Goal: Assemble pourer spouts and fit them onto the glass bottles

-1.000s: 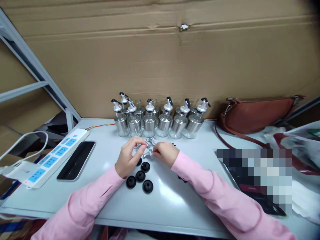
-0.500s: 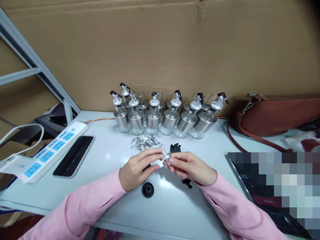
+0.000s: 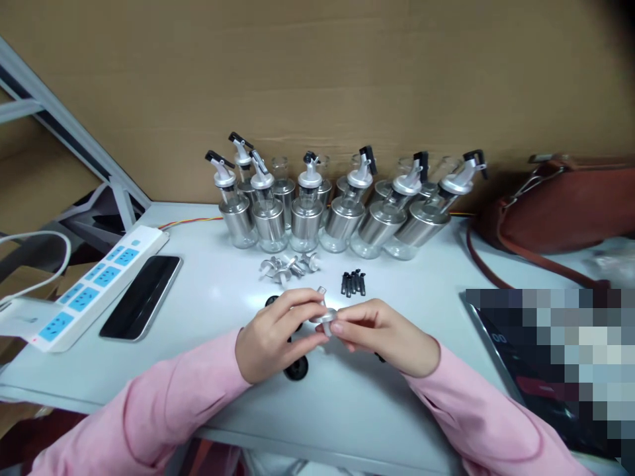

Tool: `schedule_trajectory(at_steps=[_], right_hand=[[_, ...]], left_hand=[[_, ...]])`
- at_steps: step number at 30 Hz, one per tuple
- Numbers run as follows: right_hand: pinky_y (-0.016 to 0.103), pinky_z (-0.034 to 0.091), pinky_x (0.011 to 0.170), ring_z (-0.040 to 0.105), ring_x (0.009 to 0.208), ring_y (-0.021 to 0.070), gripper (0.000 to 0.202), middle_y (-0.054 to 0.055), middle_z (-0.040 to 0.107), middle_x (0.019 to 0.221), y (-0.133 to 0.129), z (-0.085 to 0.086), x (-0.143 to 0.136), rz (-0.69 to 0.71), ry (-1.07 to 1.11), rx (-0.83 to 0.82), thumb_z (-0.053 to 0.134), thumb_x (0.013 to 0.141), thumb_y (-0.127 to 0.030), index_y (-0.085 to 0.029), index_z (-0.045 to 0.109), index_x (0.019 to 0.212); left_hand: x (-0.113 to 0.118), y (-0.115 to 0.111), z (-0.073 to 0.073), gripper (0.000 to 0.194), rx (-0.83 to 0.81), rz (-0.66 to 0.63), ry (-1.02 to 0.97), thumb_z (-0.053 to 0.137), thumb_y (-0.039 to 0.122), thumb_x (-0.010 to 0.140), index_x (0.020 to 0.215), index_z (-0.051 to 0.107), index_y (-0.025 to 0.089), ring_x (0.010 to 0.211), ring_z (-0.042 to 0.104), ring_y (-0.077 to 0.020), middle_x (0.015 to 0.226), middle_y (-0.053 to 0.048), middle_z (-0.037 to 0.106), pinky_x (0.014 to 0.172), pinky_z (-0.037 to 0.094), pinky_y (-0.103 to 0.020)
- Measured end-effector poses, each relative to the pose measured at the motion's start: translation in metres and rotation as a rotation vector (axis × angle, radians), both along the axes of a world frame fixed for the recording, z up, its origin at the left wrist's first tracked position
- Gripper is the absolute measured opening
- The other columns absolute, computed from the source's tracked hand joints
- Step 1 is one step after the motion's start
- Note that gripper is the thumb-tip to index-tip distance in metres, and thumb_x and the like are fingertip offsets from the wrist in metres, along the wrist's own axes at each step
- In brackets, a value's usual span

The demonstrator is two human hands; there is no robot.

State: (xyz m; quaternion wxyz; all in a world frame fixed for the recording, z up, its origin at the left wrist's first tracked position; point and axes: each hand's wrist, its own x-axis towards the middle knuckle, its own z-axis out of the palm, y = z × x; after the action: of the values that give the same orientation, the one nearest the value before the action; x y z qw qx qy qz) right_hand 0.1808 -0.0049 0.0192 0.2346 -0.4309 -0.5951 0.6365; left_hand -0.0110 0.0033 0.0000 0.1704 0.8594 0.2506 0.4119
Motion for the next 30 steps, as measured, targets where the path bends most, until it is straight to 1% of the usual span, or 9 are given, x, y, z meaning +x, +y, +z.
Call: schedule_trajectory(at_steps=[3, 6, 10, 13, 15, 20, 25, 28, 30], right_hand=[[0.023, 0.031, 0.047, 0.037, 0.048, 0.0081, 0.038, -0.001, 0.048, 0.051, 0.002, 0.003, 0.009, -0.004, -0.182, 0.171, 0.051, 0.078, -0.046, -0.014, 0.062, 0.062], [0.026, 0.039, 0.054, 0.050, 0.057, 0.0130, 0.032, 0.004, 0.061, 0.063, 0.006, 0.005, 0.026, -0.048, -0.345, 0.289, 0.053, 0.078, -0.042, -0.014, 0.066, 0.071], [0.027, 0.042, 0.056, 0.054, 0.058, 0.0142, 0.025, 0.005, 0.065, 0.068, 0.009, 0.008, 0.046, 0.044, -0.483, 0.378, 0.055, 0.077, -0.037, -0.016, 0.068, 0.073], [0.027, 0.041, 0.055, 0.053, 0.056, 0.0135, 0.020, 0.005, 0.064, 0.067, 0.009, 0.007, 0.052, 0.131, -0.565, 0.388, 0.057, 0.076, -0.031, -0.016, 0.069, 0.071], [0.027, 0.043, 0.058, 0.056, 0.061, 0.0149, 0.016, 0.006, 0.064, 0.070, 0.007, 0.006, 0.051, 0.170, -0.579, 0.380, 0.059, 0.074, -0.028, -0.016, 0.069, 0.070], [0.029, 0.045, 0.066, 0.058, 0.071, 0.0179, 0.005, 0.006, 0.066, 0.072, 0.005, 0.002, 0.042, 0.241, -0.652, 0.426, 0.065, 0.069, -0.018, -0.017, 0.070, 0.069], [0.026, 0.044, 0.065, 0.059, 0.069, 0.0159, 0.006, 0.005, 0.066, 0.072, 0.006, -0.005, 0.039, 0.253, -0.648, 0.388, 0.065, 0.071, -0.019, -0.016, 0.070, 0.069], [0.024, 0.042, 0.062, 0.057, 0.064, 0.0137, 0.008, 0.004, 0.066, 0.070, 0.007, -0.007, 0.036, 0.237, -0.659, 0.371, 0.061, 0.072, -0.018, -0.015, 0.068, 0.069], [0.024, 0.041, 0.061, 0.055, 0.061, 0.0130, 0.014, 0.004, 0.065, 0.068, 0.007, -0.007, 0.035, 0.202, -0.671, 0.395, 0.055, 0.076, -0.021, -0.015, 0.067, 0.071]], left_hand=[[-0.001, 0.002, 0.000, 0.020, -0.001, 0.004, 0.001, 0.052, 0.013, 0.085, 0.104, 0.054, 0.020, 0.095, 0.060, -0.0179, 0.106, -0.009, 0.058, 0.082, 0.054, -0.029], [-0.003, 0.005, -0.003, 0.021, -0.018, -0.003, -0.009, 0.047, 0.005, 0.084, 0.096, 0.056, 0.019, 0.090, 0.061, -0.0154, 0.105, -0.008, 0.056, 0.081, 0.053, -0.027], [-0.003, 0.007, -0.006, 0.018, -0.020, -0.006, 0.009, 0.049, 0.005, 0.082, 0.091, 0.057, 0.018, 0.085, 0.061, -0.0154, 0.099, -0.008, 0.058, 0.075, 0.052, -0.026], [-0.002, 0.008, -0.007, 0.017, -0.060, -0.025, 0.023, 0.047, 0.005, 0.082, 0.091, 0.055, 0.018, 0.082, 0.061, -0.0154, 0.090, -0.007, 0.061, 0.072, 0.051, -0.025], [-0.002, 0.008, -0.007, 0.017, -0.082, -0.040, 0.022, 0.046, 0.005, 0.082, 0.091, 0.053, 0.018, 0.081, 0.061, -0.0153, 0.087, -0.006, 0.063, 0.071, 0.051, -0.025], [-0.002, 0.010, -0.008, 0.016, -0.043, -0.058, 0.067, 0.049, 0.005, 0.080, 0.090, 0.052, 0.018, 0.077, 0.061, -0.0158, 0.084, -0.005, 0.065, 0.069, 0.049, -0.027], [-0.002, 0.009, -0.007, 0.015, -0.028, -0.061, 0.081, 0.048, 0.006, 0.081, 0.089, 0.052, 0.017, 0.075, 0.061, -0.0153, 0.082, -0.004, 0.065, 0.068, 0.048, -0.027], [-0.001, 0.008, -0.007, 0.014, -0.027, -0.060, 0.078, 0.048, 0.005, 0.081, 0.088, 0.052, 0.017, 0.075, 0.060, -0.0150, 0.082, -0.004, 0.065, 0.068, 0.048, -0.027], [-0.001, 0.008, -0.007, 0.014, -0.029, -0.064, 0.080, 0.049, 0.005, 0.080, 0.088, 0.052, 0.016, 0.075, 0.060, -0.0150, 0.082, -0.004, 0.065, 0.068, 0.048, -0.027]])
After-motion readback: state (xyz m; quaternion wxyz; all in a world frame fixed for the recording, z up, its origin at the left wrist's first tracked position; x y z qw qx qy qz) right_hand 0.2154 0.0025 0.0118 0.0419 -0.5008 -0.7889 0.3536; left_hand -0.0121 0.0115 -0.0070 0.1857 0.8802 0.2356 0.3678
